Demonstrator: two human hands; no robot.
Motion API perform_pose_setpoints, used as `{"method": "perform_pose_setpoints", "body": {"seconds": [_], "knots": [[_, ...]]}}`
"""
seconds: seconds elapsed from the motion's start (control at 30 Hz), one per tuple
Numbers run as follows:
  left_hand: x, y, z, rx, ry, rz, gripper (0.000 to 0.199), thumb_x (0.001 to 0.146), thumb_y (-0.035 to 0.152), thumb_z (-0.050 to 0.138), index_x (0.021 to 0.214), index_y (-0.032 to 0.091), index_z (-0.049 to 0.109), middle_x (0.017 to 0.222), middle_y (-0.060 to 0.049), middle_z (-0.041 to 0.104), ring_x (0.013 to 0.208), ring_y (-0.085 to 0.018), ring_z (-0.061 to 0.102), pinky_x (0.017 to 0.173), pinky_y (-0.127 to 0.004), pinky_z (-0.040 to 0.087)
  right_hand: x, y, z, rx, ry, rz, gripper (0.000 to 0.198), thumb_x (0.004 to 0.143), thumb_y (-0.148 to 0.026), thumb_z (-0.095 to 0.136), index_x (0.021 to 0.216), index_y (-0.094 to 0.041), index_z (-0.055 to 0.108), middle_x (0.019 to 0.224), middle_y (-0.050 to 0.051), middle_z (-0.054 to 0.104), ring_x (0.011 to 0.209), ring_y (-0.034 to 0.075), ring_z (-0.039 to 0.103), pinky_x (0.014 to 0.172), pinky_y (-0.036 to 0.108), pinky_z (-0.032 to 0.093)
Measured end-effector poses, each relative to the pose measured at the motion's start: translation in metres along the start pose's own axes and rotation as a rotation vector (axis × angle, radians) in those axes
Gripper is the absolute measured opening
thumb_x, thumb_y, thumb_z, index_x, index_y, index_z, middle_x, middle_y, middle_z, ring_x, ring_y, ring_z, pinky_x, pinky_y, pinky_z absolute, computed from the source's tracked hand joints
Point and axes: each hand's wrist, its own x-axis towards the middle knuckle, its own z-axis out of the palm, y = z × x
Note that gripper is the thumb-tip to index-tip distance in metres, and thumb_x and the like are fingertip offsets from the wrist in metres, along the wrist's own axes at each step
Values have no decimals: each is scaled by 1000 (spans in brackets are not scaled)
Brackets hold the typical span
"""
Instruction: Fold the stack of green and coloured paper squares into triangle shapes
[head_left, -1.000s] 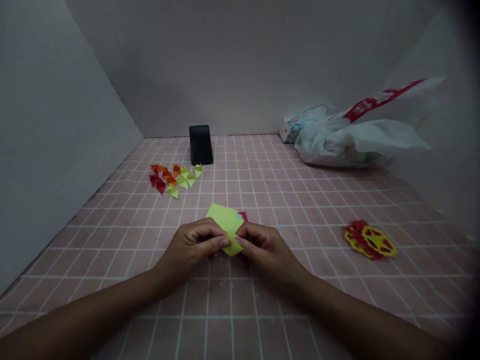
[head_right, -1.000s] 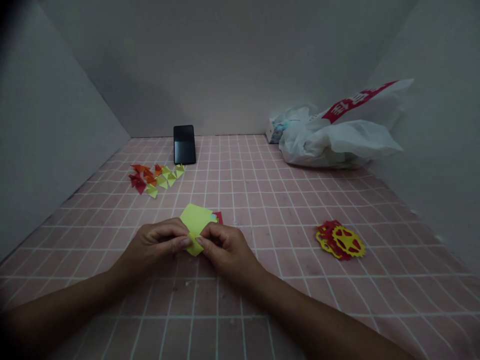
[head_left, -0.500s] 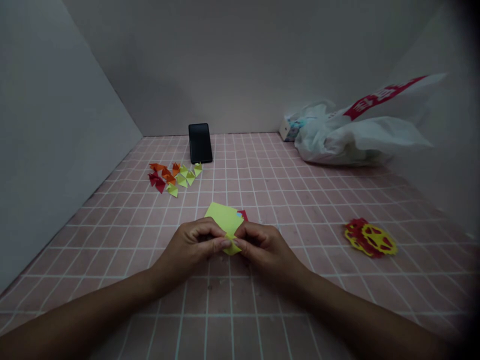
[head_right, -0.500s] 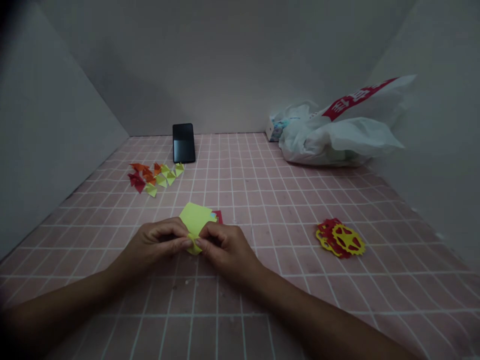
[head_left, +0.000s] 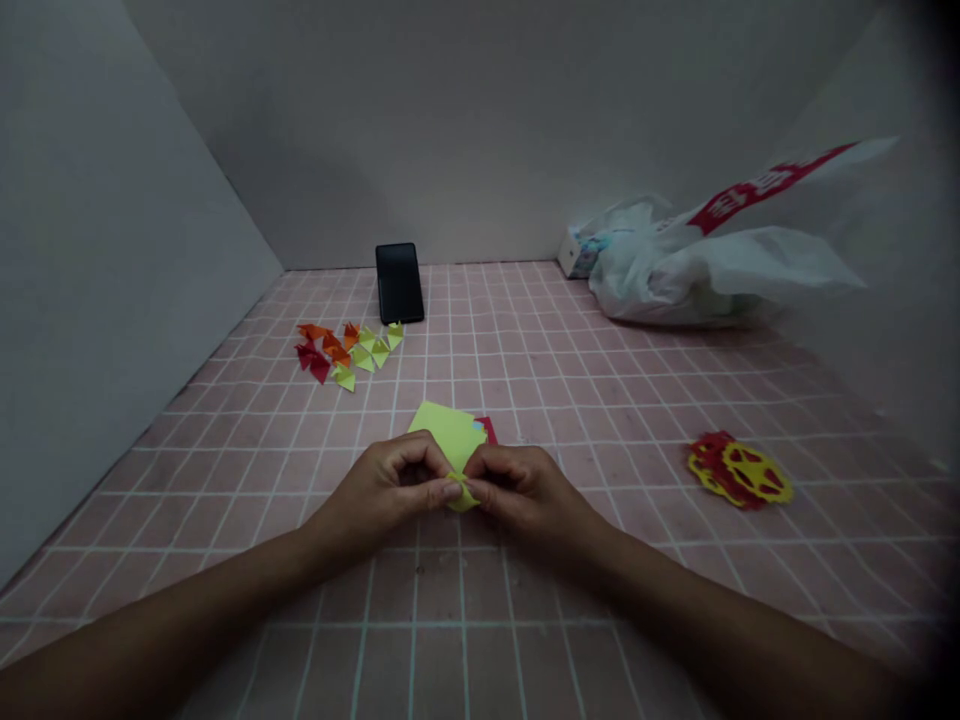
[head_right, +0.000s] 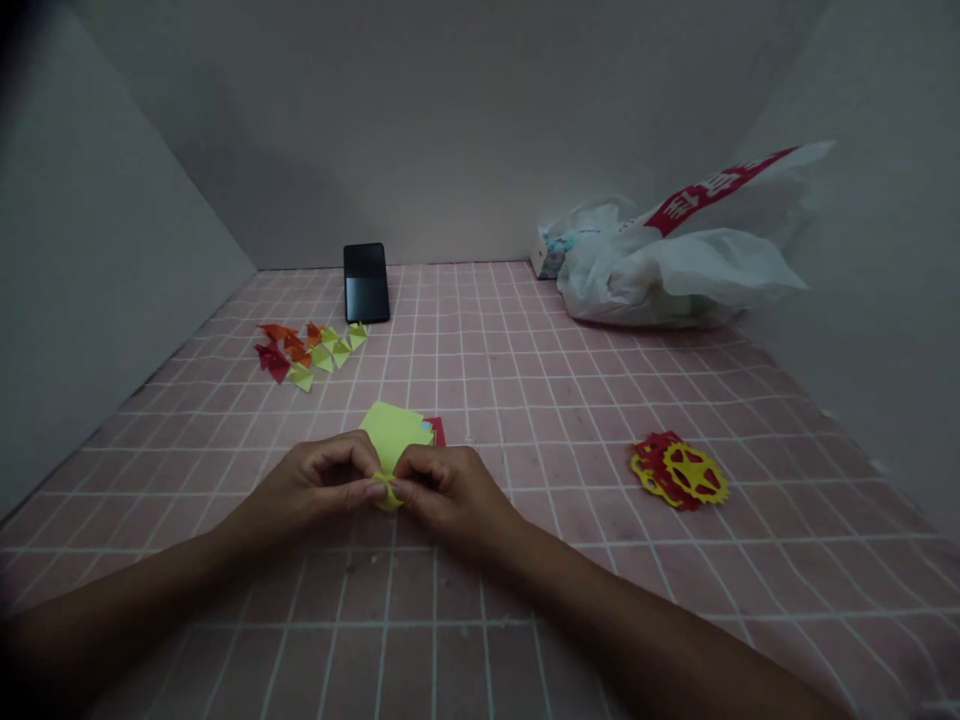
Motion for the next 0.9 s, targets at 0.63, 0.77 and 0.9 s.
{"method": "perform_pose_setpoints", "body": {"seconds": [0.63, 0.77, 0.9], "knots": [[0, -3, 2, -189, 137, 13, 17, 79, 27, 64, 70, 16, 56, 71, 2, 56, 68, -12, 52, 66, -25, 41, -2, -2, 8, 480, 33, 182, 24, 89, -33, 52, 74, -16, 59, 56, -1, 56, 49, 10, 50, 50, 23, 39], [-1, -3, 3, -191, 154, -5, 17, 79, 29, 64, 71, 16, 56, 70, 2, 56, 67, -12, 51, 65, -24, 40, -2, -3, 9, 479, 32, 161, 29, 91, -38, 51, 74, -15, 59, 61, -1, 56, 50, 9, 51, 50, 23, 39], [-1, -4, 2, -176, 142, -21, 18, 79, 29, 63, 70, 16, 55, 68, 3, 54, 65, -11, 48, 62, -23, 38, -3, -5, 10, 417, 43, 144, 14, 81, -29, 65, 79, -16, 59, 63, -4, 53, 52, 8, 45, 49, 21, 34]]}}
